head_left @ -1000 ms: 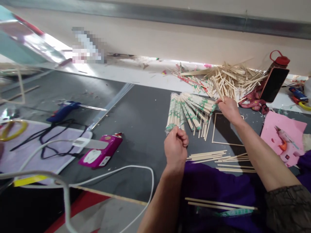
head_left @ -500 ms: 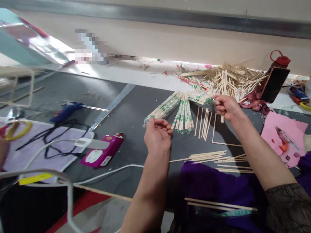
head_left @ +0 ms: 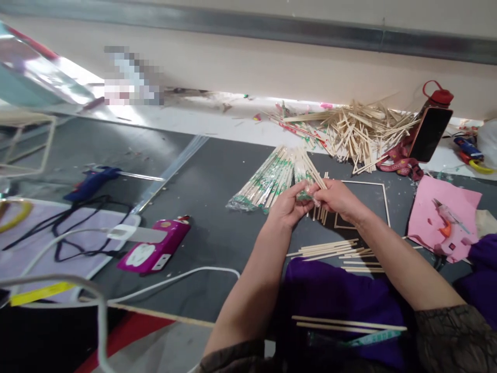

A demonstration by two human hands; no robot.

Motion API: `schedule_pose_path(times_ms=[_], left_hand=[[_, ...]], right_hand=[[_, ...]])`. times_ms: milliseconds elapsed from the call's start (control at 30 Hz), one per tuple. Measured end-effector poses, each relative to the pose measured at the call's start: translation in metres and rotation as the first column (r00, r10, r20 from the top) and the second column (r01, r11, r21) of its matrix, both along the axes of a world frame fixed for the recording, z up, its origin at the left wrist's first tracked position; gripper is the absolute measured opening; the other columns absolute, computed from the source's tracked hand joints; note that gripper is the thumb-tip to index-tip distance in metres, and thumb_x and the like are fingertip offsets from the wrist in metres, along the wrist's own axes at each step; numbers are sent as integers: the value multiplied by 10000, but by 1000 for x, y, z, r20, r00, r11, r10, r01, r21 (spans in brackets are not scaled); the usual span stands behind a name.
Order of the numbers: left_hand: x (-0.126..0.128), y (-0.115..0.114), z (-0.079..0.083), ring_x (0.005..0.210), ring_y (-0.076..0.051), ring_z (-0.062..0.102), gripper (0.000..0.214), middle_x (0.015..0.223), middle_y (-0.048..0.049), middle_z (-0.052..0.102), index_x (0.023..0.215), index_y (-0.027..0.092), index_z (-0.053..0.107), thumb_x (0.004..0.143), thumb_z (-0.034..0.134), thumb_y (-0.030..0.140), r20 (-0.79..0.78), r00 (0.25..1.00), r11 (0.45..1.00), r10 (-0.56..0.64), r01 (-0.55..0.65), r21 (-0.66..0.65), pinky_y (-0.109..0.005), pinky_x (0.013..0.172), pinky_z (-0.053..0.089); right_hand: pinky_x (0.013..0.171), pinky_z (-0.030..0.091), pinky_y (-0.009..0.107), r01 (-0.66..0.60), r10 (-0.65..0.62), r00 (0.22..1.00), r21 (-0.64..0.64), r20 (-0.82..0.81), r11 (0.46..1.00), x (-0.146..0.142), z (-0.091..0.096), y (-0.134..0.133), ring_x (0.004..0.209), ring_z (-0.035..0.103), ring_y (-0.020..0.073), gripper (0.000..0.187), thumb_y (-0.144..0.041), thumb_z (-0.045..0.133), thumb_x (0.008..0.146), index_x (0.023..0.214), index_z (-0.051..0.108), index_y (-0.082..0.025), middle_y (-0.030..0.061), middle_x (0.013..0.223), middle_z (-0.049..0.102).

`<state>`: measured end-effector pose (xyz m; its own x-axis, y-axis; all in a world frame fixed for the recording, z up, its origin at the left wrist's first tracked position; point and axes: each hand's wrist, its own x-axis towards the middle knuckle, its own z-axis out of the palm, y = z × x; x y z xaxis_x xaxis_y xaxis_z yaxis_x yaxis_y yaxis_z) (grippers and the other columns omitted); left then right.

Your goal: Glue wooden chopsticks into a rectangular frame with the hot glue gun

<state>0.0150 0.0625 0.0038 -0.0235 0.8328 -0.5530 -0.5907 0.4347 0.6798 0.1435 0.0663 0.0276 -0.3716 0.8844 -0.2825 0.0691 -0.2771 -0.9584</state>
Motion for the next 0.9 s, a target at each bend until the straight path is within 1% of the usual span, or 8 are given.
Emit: schedule_pose_path(times_ms=[133,233,367,433,533,633,767,900], left_hand=[[4,6,-6,450,-109,574,52,584,-12,628,815,127,601,765,610,115,96,994,998,60,-59,-16,-197,429,498],[8,8,-3,460,-111,577,84,616,-18,641,819,144,596,750,617,101,147,984,995,99,-95,-38,-198,424,490],[8,12,4,506,-136,610,127,644,-24,644,814,154,589,719,673,145,180,977,991,116,-100,-93,-207,418,486],[6,14,5,498,-136,607,129,629,-19,632,791,156,578,711,680,159,158,980,989,118,-102,-108,-210,417,490],[2,15,6,463,-125,589,91,606,-15,620,754,153,565,711,632,108,54,995,992,80,-75,-100,-224,427,519],[-4,13,6,535,-148,644,126,645,-39,645,763,140,579,693,578,36,18,999,996,28,-27,-90,-209,446,534],[-10,10,3,651,-197,695,122,746,-96,687,825,124,615,713,607,78,46,999,998,-22,25,-64,-227,474,557],[-8,9,-1,584,-186,672,127,692,-73,673,831,129,611,722,674,145,24,999,999,-27,28,-46,-273,490,571]], right_hand=[[418,273,192,18,-29,995,114,92,993,8,-4,0,411,354,76,159,-179,498,601,725,596,-190,-82,482,475],[461,312,203,37,-66,986,185,153,982,11,-6,2,452,396,92,149,-197,489,603,705,597,-198,-71,510,492],[485,328,213,68,-123,962,221,242,973,15,-12,7,476,432,106,167,-215,486,609,716,613,-199,-57,530,524],[486,323,214,110,-174,948,237,266,965,16,-16,10,484,441,109,167,-225,483,622,723,614,-198,-49,543,539],[489,322,216,183,-257,929,275,266,944,20,-20,17,501,453,112,163,-244,478,653,736,609,-193,-37,566,550],[503,335,216,241,-316,916,291,248,926,26,-18,25,518,467,113,179,-228,467,655,757,610,-192,-35,584,555],[498,333,218,195,-282,927,323,249,926,28,-11,27,504,454,109,162,-232,483,655,755,605,-196,-42,589,548],[465,324,213,152,-210,955,260,211,954,18,-8,19,436,443,102,134,-212,472,660,746,574,-198,-60,511,498]])
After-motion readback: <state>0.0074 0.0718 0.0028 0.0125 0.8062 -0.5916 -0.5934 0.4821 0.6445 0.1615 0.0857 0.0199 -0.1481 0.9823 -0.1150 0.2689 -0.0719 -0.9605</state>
